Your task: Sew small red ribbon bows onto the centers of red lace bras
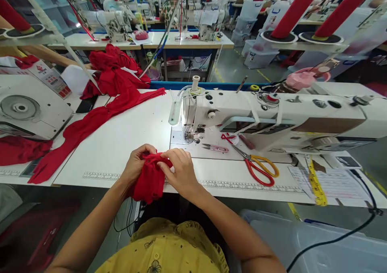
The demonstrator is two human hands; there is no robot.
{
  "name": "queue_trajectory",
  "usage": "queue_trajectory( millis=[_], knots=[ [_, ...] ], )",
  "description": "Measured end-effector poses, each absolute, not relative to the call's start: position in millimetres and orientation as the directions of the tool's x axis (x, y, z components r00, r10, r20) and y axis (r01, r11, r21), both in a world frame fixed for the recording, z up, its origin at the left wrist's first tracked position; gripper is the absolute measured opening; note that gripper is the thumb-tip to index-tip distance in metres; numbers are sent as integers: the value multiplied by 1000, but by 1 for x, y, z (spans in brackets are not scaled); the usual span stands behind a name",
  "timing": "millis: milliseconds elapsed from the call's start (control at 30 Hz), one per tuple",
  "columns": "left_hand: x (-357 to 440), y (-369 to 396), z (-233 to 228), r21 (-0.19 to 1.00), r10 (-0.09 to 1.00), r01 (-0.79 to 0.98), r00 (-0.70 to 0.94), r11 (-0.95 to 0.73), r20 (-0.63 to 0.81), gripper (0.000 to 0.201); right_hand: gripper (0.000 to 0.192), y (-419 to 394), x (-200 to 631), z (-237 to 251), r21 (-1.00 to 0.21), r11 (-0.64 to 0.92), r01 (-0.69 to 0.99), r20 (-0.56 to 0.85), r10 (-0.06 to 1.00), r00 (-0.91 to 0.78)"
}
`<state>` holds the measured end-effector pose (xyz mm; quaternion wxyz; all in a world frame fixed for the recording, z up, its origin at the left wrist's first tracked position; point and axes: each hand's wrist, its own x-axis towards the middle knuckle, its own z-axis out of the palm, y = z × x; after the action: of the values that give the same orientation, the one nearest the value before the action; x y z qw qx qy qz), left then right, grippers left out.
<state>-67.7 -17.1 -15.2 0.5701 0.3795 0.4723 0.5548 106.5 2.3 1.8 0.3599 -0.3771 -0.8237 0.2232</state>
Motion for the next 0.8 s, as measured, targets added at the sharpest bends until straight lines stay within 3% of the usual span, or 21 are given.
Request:
queue_trajectory(
  millis=[133,233,367,500,600,800],
  knots=[
    [-71,-19,-16,976,994,-197,-35,97,-106,22,8,4,106,1,-641,630,437,439,769,-464],
    [-79,-28,-8,995,998,-82,-52,-48,44,15,9,8,110,11,-700,609,374,381,761,-526],
    [-86,-45,7,980,980,29,50,-196,195,28,8,15,118,39,-734,577,359,242,716,-655],
    [-82,-49,9,966,981,173,56,-193,186,27,8,24,122,63,-688,622,375,173,642,-747],
    [-78,-45,5,979,990,143,26,-143,140,16,15,34,124,68,-673,626,394,120,618,-777],
    [-78,-44,17,999,991,34,127,26,-30,22,14,46,129,60,-840,376,390,-84,622,-779]
  ],
)
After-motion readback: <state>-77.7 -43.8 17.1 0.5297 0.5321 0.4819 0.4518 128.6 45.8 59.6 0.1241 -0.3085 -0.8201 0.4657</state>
